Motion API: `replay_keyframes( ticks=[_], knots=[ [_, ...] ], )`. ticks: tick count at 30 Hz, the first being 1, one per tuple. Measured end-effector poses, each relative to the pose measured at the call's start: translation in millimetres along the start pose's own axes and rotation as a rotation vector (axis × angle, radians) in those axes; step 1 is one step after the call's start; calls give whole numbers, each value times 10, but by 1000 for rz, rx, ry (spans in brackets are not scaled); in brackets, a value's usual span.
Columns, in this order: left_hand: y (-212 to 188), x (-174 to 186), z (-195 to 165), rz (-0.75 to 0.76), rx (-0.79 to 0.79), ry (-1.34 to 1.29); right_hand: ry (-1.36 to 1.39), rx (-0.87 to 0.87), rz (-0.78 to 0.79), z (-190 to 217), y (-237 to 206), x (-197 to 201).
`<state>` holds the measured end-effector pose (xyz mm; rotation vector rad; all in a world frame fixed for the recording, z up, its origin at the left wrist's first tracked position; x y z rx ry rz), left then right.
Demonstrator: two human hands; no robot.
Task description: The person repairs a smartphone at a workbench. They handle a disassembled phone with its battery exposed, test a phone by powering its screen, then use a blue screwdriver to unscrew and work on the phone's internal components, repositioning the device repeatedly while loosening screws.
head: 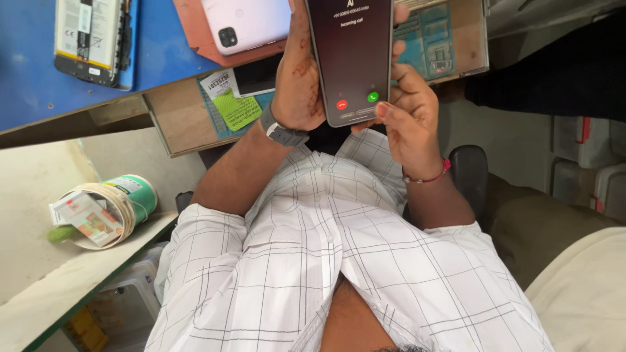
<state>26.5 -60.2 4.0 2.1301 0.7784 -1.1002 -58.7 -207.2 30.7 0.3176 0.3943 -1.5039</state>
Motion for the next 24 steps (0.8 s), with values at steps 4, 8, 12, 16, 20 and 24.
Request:
replay_keyframes(
  ticks=[4,8,12,16,20,24],
  knots=[
    [-11,-9,22,6,-16,18,-134,22,-10,-71,33,49],
    [-54,-25,30,-31,5,90,-210,66,-53,-231,35,138],
    [-18,-63,-22,-67,31,93,-51,-12,-177,-334,99,222],
    [70,-169,-128,8,9,-84,130,-7,28,-217,140,92],
    [127,-204,-167,-49,28,55,273,-45,131,-78,211,-105],
    [29,-110,-305,-232,-137,711,304,-49,107,19,225,-146]
  ],
)
Point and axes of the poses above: each hand's wrist, its own y-axis towards the middle knuckle, its own x-axis out of the back of the hand, z = x × y, the point moved 3 cm from there along y, towards the middle knuckle, and after that the axes turned 3 degrees about -z, right-handed, at the moved point
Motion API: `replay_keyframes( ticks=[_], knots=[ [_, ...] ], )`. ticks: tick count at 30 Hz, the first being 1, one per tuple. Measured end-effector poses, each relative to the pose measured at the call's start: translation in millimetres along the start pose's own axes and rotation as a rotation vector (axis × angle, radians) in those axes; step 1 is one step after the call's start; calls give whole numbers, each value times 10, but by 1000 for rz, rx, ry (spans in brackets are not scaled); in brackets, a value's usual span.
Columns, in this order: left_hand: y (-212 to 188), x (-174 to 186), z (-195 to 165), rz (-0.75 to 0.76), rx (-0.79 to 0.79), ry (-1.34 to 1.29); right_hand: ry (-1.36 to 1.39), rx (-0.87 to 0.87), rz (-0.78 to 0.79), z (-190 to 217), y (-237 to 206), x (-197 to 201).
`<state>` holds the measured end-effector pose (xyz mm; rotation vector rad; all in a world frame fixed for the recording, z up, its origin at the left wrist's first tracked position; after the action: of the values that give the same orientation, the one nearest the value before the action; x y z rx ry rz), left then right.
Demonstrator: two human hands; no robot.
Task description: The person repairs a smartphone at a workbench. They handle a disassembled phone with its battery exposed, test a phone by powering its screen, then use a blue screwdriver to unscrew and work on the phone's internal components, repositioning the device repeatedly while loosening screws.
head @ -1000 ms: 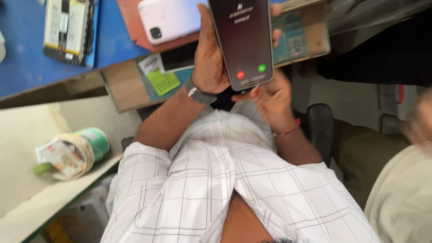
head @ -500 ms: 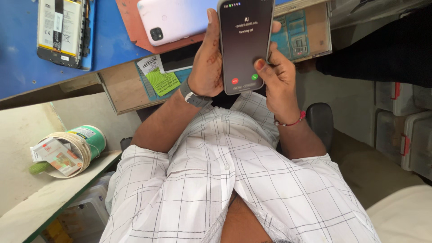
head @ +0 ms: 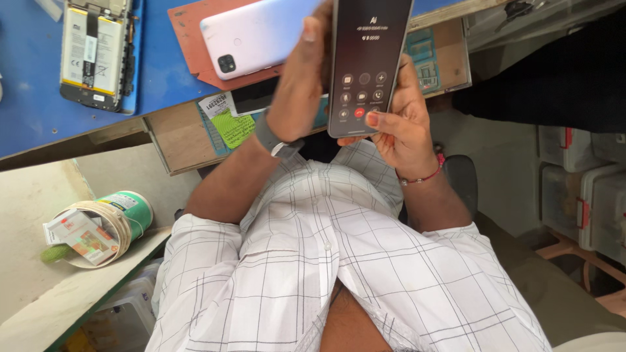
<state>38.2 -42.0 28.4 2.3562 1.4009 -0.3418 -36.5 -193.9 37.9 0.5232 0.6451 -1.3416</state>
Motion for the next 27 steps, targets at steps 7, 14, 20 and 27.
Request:
replay_keyframes(
  ticks=[7,14,20,27],
  knots=[
    [-247,682,-469,-242,-376,685,-348,176,-171,102,13,238],
    [-231,821,-669,-366,-544,1233,-408,261,-185,251,102,325],
    [-178,844,-630,-374,-509,1252,-17,185,-132,488,237,315],
    [-84,874,-760,-448,-512,1205,183,122,51,830,588,-151]
  ],
)
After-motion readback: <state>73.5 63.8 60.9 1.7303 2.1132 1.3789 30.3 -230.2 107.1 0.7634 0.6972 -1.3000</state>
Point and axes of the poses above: each hand's wrist, its own y-axis towards the middle knuckle, its own x-axis out of the back of the hand, z = x × y, the point moved 3 cm from there along y, towards the middle knuckle, and after that the axes turned 3 degrees about -z, right-handed, at the moved point
